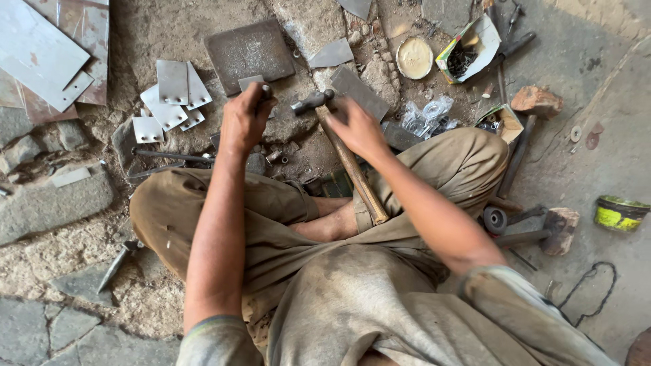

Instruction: The person sits on the floor and uses a hammer and a metal punch to create holes in small rectangular metal plates. They repeatedly position the punch on the plate, strike it with the hammer, and then move the finished piece aside to work on the next one.

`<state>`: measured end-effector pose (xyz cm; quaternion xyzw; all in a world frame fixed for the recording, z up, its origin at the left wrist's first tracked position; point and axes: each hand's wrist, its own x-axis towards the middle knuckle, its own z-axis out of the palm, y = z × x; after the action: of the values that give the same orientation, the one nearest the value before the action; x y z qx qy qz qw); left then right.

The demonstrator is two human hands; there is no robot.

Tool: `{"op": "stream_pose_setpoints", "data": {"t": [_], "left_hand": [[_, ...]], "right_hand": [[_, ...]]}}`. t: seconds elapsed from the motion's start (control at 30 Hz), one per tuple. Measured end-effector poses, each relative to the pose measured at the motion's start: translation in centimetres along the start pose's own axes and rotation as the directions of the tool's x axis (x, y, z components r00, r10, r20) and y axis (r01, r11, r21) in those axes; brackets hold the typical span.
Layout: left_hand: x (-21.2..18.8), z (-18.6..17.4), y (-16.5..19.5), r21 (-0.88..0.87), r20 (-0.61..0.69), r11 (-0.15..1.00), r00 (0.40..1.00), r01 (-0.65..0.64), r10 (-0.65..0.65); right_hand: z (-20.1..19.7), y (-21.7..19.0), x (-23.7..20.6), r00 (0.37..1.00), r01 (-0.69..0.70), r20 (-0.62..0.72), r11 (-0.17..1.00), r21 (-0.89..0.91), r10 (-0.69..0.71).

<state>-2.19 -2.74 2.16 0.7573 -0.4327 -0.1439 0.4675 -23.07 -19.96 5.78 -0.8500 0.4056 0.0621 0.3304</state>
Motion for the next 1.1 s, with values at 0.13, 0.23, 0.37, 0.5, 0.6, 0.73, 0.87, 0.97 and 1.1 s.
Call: {"op": "stream_pose_setpoints", "data": {"t": [0.13,0.23,0.37,0.5,0.6,0.73,0.87,0.97,1.1], "left_hand": [[-0.1,-0.9,0.4,-0.026,0.085,0.999,0.996,-0.031,0.033],[-0.4,-0.9,0.6,-0.037,0.013,0.991,0.991,-0.132,0.132],[-0.6,-0.5,0.3,-0.024,-0.011,0.983,0.983,-0.181,0.181],[-0.8,-0.2,-0.2,-0.027,0.057,0.998,0.997,-0.058,0.060],[-0.9,-0.3,-0.4,-0.021,0.054,0.997,0.996,-0.070,0.071],[-0.8,-0.4,-0.1,0.033,-0.007,0.984,0.984,-0.178,0.178],[-1.2,-0.6,0.0,-0.111,0.009,0.985,0.991,-0.134,0.136],[-1.5,-0.8,-0.1,-0.088,0.021,0.991,0.995,-0.098,0.100],[-1.4,-0.7,0.2,-0.075,0.015,0.990,0.992,-0.121,0.123]], "right_hand": [[-0.6,3.8,-5.2,0.695,-0.654,0.691,0.574,0.493,0.198],[-1.8,2.7,-7.7,0.818,-0.478,0.562,0.685,0.549,0.120],[-10.2,-0.8,-11.5,0.972,-0.055,0.221,0.824,0.564,-0.086],[-16.2,-3.8,-13.6,0.577,0.816,-0.605,0.353,0.459,-0.549],[-12.3,-5.5,-11.9,0.531,0.844,-0.638,0.419,0.336,-0.558],[-8.8,-5.4,-10.1,0.935,0.248,0.316,0.932,-0.264,-0.159],[-12.3,-4.3,-12.9,0.901,0.372,0.181,0.917,0.145,-0.394],[-12.0,-4.5,-13.4,0.739,0.671,-0.212,0.670,0.317,-0.639],[-6.5,-3.4,-9.7,0.879,0.476,-0.017,0.878,0.052,-0.476]]}}
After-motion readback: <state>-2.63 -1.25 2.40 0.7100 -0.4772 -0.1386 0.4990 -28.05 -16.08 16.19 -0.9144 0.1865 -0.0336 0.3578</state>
